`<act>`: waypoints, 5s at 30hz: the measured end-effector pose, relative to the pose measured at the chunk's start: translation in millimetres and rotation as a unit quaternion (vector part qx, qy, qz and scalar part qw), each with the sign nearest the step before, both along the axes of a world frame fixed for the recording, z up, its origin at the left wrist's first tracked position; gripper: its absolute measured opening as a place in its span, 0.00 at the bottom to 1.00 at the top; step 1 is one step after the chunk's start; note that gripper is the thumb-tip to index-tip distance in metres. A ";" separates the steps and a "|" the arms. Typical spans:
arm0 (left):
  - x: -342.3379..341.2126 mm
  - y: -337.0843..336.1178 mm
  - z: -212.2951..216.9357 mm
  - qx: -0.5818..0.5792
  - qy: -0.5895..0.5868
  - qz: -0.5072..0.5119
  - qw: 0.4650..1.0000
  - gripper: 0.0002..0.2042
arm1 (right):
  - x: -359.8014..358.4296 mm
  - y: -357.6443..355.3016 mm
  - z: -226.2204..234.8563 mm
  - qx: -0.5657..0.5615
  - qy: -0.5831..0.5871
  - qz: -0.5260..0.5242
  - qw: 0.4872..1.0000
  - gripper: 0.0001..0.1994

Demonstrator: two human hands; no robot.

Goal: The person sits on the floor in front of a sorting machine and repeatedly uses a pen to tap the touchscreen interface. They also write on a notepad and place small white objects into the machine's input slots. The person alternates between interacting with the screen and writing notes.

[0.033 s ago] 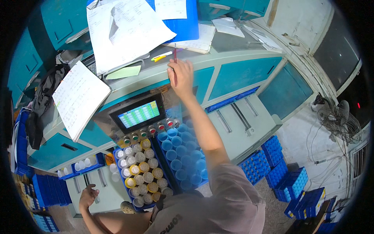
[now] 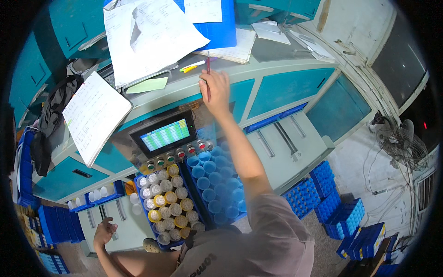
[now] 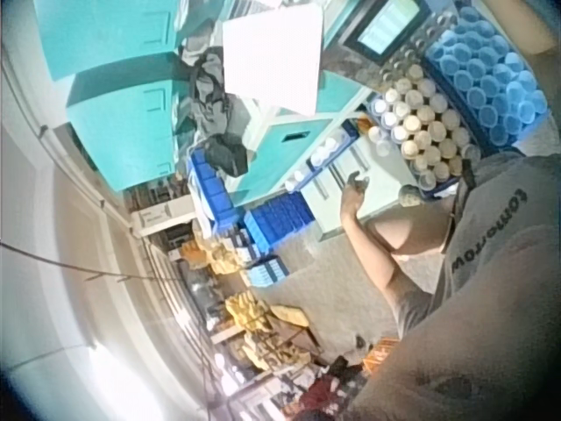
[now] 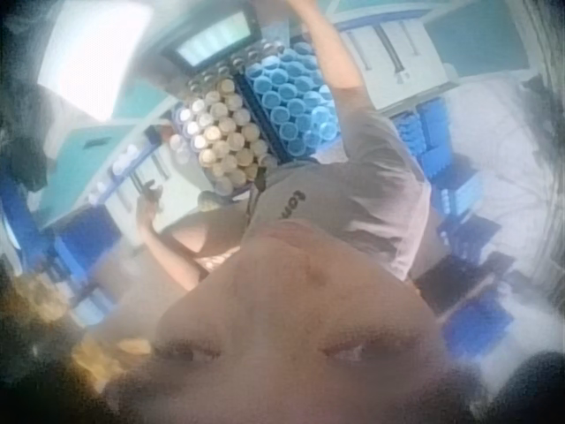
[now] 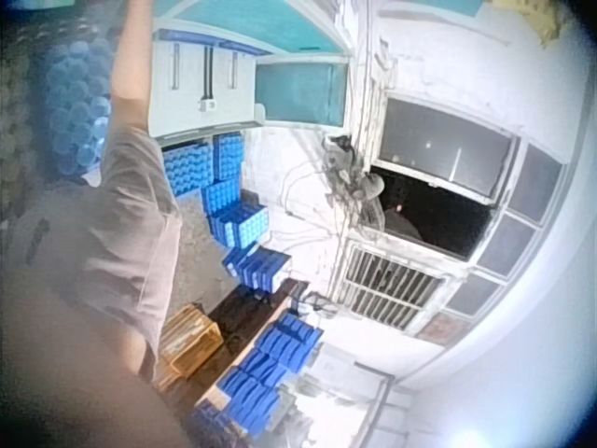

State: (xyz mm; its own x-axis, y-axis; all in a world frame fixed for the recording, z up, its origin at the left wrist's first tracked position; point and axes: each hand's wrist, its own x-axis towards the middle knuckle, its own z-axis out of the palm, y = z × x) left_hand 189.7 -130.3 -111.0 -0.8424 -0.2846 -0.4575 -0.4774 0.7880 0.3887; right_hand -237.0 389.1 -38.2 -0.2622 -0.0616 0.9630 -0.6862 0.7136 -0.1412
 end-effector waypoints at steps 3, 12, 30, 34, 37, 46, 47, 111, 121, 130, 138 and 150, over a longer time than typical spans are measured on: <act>2.7 1.8 2.8 0.002 0.007 0.008 1.000 0.25 | 0.5 -0.5 -0.3 0.001 -0.003 0.003 1.000 0.07; 6.5 7.3 9.5 0.000 0.007 0.015 1.000 0.25 | 1.0 -0.9 -3.1 -0.003 -0.026 -0.001 1.000 0.08; 3.5 14.3 18.4 -0.009 -0.002 0.041 0.999 0.28 | 4.4 -1.4 -1.0 0.001 -0.045 -0.002 0.999 0.08; 4.8 11.3 15.6 -0.004 0.019 0.022 1.000 0.36 | 3.9 -1.7 -1.1 -0.001 -0.035 0.001 0.999 0.08; 1.4 13.1 20.1 0.014 0.039 -0.008 0.999 0.48 | 4.1 -1.6 -1.2 -0.001 -0.042 -0.001 0.999 0.08; -33.2 83.7 85.4 0.738 0.363 -0.054 0.566 0.65 | 2.7 -2.3 -3.5 0.003 -0.037 -0.012 0.999 0.08; -40.3 90.0 91.5 0.747 0.371 -0.054 0.549 0.65 | 2.4 -2.2 -3.6 0.003 -0.039 -0.010 0.999 0.08; -32.0 110.3 21.6 -0.098 0.096 -0.120 0.983 0.34 | 183.7 -112.5 -65.3 0.057 -0.147 0.195 0.968 0.18; -28.5 113.7 29.4 -0.086 0.069 -0.105 0.988 0.33 | 174.9 -122.3 -68.8 0.076 -0.149 0.202 0.965 0.18; -29.2 112.8 25.1 -0.075 0.069 -0.111 0.989 0.33 | 187.1 -96.2 -67.4 0.073 -0.159 0.156 0.972 0.15; -31.9 113.3 21.9 -0.073 0.067 -0.119 0.988 0.33 | 173.0 -85.5 -68.4 0.066 -0.134 0.101 0.984 0.11; -32.8 114.4 24.1 -0.073 0.059 -0.111 0.989 0.33 | 173.2 -101.3 -70.6 0.089 -0.125 0.158 0.975 0.17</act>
State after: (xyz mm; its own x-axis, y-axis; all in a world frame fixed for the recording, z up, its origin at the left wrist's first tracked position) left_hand 157.0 -16.0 -86.9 -0.9371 -0.1415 -0.3192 -0.2433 0.9203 0.3063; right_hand -63.8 287.8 -108.8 -0.4280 -0.3377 0.8383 -0.8359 0.5006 -0.2252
